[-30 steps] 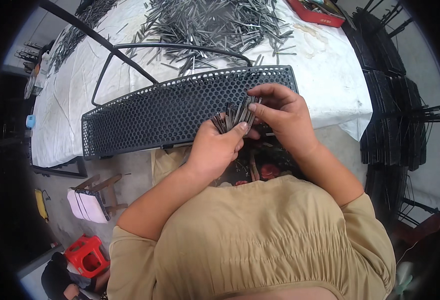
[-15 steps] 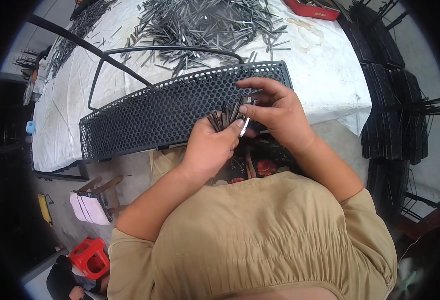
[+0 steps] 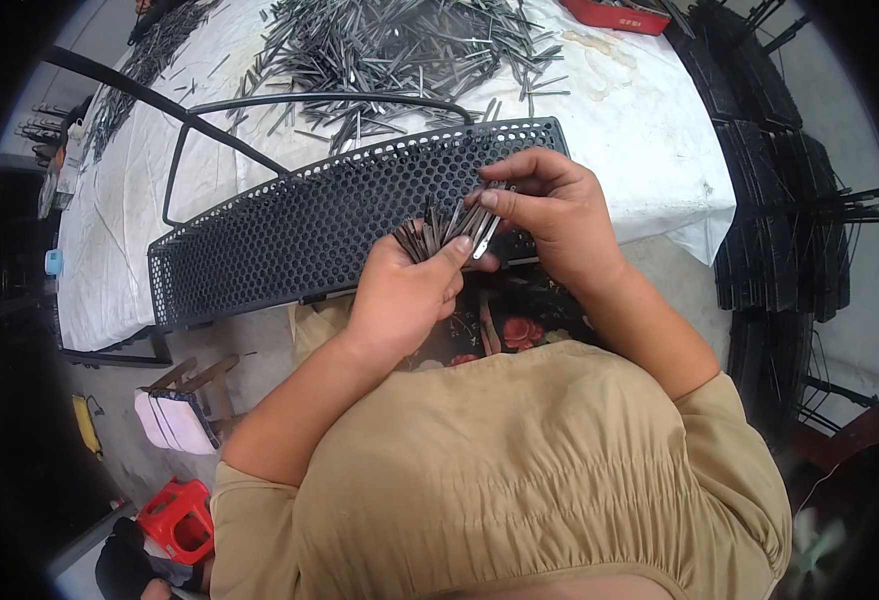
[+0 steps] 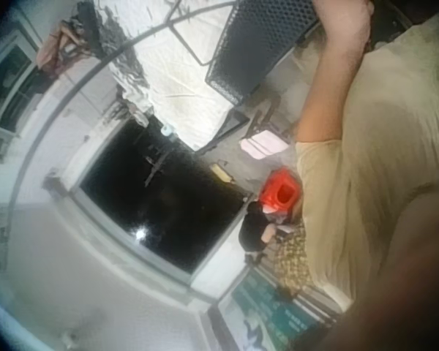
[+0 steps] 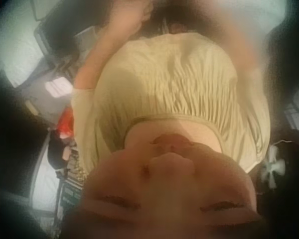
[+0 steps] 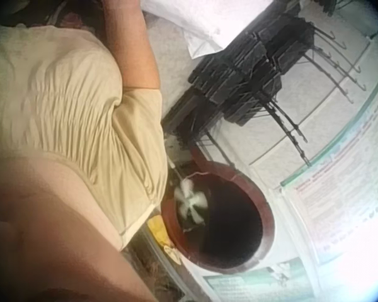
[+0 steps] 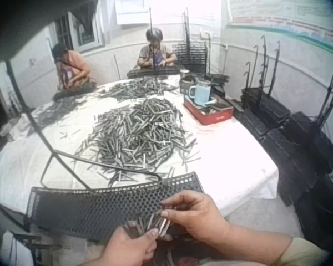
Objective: Inserting small metal rods into the holes of a perforated metal frame for assembly.
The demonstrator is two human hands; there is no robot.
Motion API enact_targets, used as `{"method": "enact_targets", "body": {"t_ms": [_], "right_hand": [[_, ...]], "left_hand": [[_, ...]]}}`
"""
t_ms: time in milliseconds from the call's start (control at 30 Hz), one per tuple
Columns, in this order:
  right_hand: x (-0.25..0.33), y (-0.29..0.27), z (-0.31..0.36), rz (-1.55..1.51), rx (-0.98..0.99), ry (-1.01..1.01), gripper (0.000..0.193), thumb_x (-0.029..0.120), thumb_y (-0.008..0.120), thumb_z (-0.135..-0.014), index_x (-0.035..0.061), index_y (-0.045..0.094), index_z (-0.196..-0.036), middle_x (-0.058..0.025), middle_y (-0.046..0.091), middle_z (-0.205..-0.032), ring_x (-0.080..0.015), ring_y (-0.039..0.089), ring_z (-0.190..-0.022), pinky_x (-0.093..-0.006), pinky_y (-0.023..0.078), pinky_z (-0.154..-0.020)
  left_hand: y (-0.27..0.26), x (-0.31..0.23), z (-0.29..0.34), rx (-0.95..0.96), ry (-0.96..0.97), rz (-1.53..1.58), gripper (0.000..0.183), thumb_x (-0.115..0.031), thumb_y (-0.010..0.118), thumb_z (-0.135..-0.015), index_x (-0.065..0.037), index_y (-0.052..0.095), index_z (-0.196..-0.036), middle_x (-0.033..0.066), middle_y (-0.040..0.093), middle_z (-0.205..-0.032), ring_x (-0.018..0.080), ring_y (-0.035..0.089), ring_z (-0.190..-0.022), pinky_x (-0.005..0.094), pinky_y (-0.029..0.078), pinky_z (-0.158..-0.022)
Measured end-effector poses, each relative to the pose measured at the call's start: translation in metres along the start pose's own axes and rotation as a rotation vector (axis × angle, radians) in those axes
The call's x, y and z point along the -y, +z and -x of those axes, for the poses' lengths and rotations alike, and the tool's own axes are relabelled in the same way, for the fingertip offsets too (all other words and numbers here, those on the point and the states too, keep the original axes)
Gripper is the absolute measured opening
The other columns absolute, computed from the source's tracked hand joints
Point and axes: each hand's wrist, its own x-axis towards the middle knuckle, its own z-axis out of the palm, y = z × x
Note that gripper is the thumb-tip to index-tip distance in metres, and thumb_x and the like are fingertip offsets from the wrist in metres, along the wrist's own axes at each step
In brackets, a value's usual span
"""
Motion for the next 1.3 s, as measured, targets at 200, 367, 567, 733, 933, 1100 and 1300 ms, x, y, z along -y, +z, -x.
{"method": "enact_targets", "body": {"t_ms": [200,367,567,733,933,1100,1300], "right_hand": [[0.012,-0.029,-0.021,0.012,-0.132,-0.195,0.024,0.008,0.071,-0.082,-0.0006,0.063,-0.103,-0.0113,0.072,-0.091,-0.0152,0.068,-0.079,-0.0225,0.05,-0.064],[0.024,-0.075,-0.055,0.094,-0.277,-0.539,0.02,0.0,0.067,-0.086,-0.0072,0.061,-0.104,-0.0181,0.07,-0.095,-0.0205,0.069,-0.085,-0.0289,0.057,-0.078],[0.012,-0.083,-0.059,0.138,-0.276,-0.57,0.019,-0.003,0.066,-0.086,-0.0084,0.061,-0.104,-0.0183,0.07,-0.095,-0.0206,0.069,-0.085,-0.0303,0.058,-0.078],[-0.003,-0.085,-0.066,0.079,-0.262,-0.533,0.017,-0.003,0.065,-0.088,-0.0044,0.062,-0.105,-0.0184,0.071,-0.096,-0.0219,0.071,-0.086,-0.0306,0.058,-0.078],[-0.01,-0.081,-0.07,0.135,-0.229,-0.505,0.018,-0.001,0.069,-0.085,-0.0052,0.064,-0.102,-0.0129,0.071,-0.093,-0.0157,0.068,-0.085,-0.0261,0.056,-0.079],[-0.006,-0.078,-0.071,0.183,-0.175,-0.505,0.017,-0.001,0.07,-0.084,-0.0021,0.066,-0.1,-0.0108,0.072,-0.093,-0.0145,0.068,-0.087,-0.0249,0.054,-0.08],[-0.004,-0.082,-0.072,0.246,-0.138,-0.525,0.017,-0.002,0.07,-0.084,-0.0006,0.068,-0.101,-0.0095,0.072,-0.093,-0.0143,0.068,-0.088,-0.0251,0.055,-0.08]], "left_hand": [[-0.004,-0.009,-0.002,-0.046,0.037,-0.027,0.012,-0.009,0.054,-0.097,0.0,0.062,-0.098,0.0077,0.065,-0.076,0.003,0.038,-0.049,0.0201,0.03,-0.041],[-0.018,-0.025,-0.015,-0.039,0.174,0.032,0.013,-0.006,0.055,-0.096,0.005,0.061,-0.102,0.0139,0.063,-0.08,0.0044,0.042,-0.053,0.0167,0.03,-0.042],[-0.025,-0.016,-0.033,-0.081,0.244,-0.074,0.014,-0.005,0.054,-0.097,0.005,0.061,-0.103,0.013,0.063,-0.079,0.0038,0.042,-0.053,0.0169,0.031,-0.042],[-0.025,-0.014,-0.035,-0.09,0.246,-0.061,0.013,-0.007,0.055,-0.096,0.003,0.062,-0.099,0.0091,0.064,-0.077,0.0019,0.04,-0.051,0.0177,0.03,-0.041],[-0.025,-0.014,-0.035,-0.103,0.269,-0.063,0.012,-0.007,0.056,-0.096,0.003,0.062,-0.1,0.009,0.064,-0.076,0.0021,0.042,-0.052,0.0175,0.031,-0.041],[-0.023,-0.013,-0.035,-0.122,0.27,-0.099,0.012,-0.006,0.056,-0.096,0.002,0.062,-0.1,0.0085,0.064,-0.076,0.0021,0.042,-0.052,0.0172,0.032,-0.041],[-0.026,-0.012,-0.035,-0.099,0.277,-0.085,0.014,-0.006,0.056,-0.096,0.004,0.061,-0.105,0.0106,0.062,-0.079,0.0036,0.041,-0.053,0.0168,0.031,-0.042]]}}
